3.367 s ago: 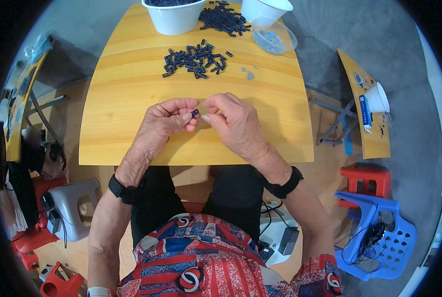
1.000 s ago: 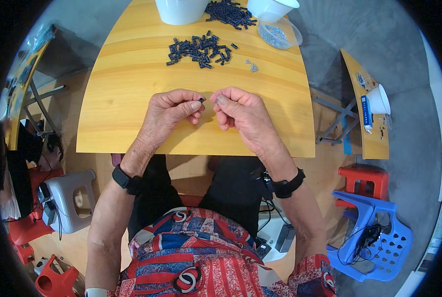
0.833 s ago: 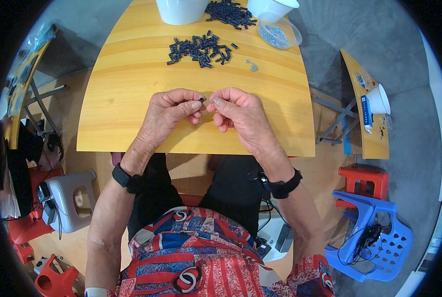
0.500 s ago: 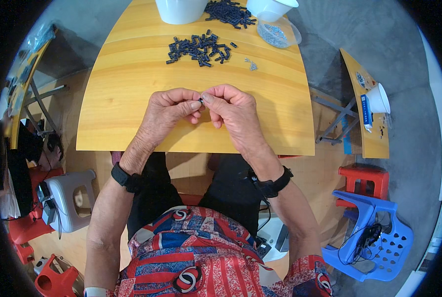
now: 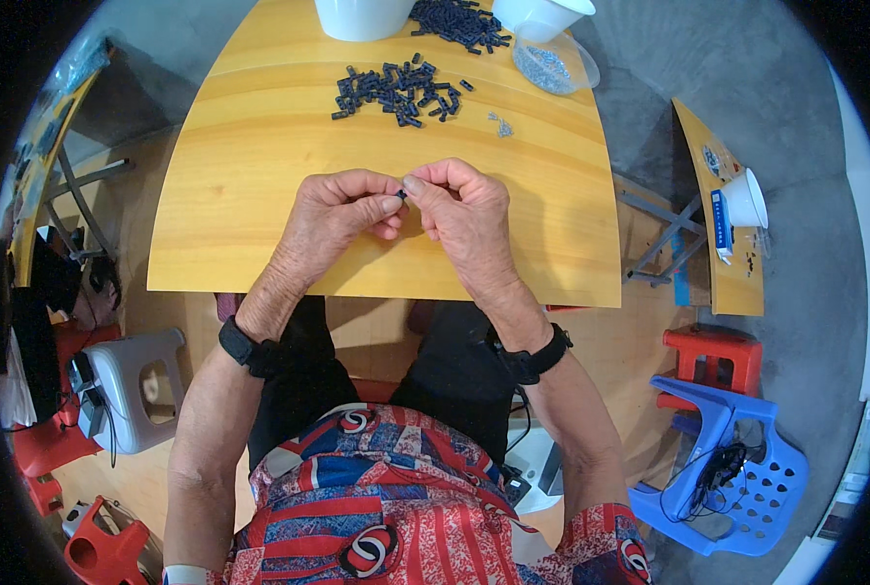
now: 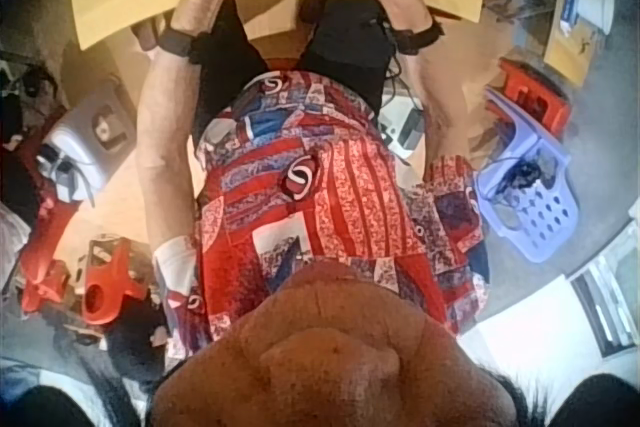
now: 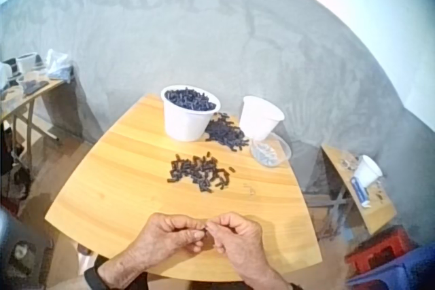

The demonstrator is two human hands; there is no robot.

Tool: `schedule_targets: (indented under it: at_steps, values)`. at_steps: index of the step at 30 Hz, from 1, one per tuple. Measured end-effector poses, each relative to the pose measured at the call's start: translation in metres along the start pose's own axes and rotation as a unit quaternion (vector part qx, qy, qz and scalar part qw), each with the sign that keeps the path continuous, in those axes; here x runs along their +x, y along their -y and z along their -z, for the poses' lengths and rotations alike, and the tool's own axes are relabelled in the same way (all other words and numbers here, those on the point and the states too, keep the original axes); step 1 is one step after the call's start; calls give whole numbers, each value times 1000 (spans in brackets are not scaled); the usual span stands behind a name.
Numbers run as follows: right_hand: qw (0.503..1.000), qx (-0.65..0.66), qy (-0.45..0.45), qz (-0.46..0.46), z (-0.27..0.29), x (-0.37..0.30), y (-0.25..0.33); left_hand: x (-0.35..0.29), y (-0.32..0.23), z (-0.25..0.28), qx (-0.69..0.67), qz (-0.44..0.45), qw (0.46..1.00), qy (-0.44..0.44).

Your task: Assembling small black plastic components by inserting small metal pins into them at a production table.

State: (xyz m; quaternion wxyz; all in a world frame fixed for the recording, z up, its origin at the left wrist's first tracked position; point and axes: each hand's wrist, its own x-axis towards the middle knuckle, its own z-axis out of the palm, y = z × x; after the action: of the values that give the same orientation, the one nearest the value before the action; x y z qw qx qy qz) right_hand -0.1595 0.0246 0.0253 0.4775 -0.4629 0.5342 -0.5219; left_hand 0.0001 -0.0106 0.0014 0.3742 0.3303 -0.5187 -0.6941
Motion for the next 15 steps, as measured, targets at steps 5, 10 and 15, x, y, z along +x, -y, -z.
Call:
schedule_targets:
  at_steps: [5,10,15]
  values:
    - [996,-68,-18,52,0,1,-3,0,-1,-1,7,9,1000,-1]
    - [991,-112,-29,64,1,1,-4,-1,-2,-1,8,11,1000,-1]
    - [992,-103,-33,71,0,0,-8,-1,-1,-1,15,10,1000,-2]
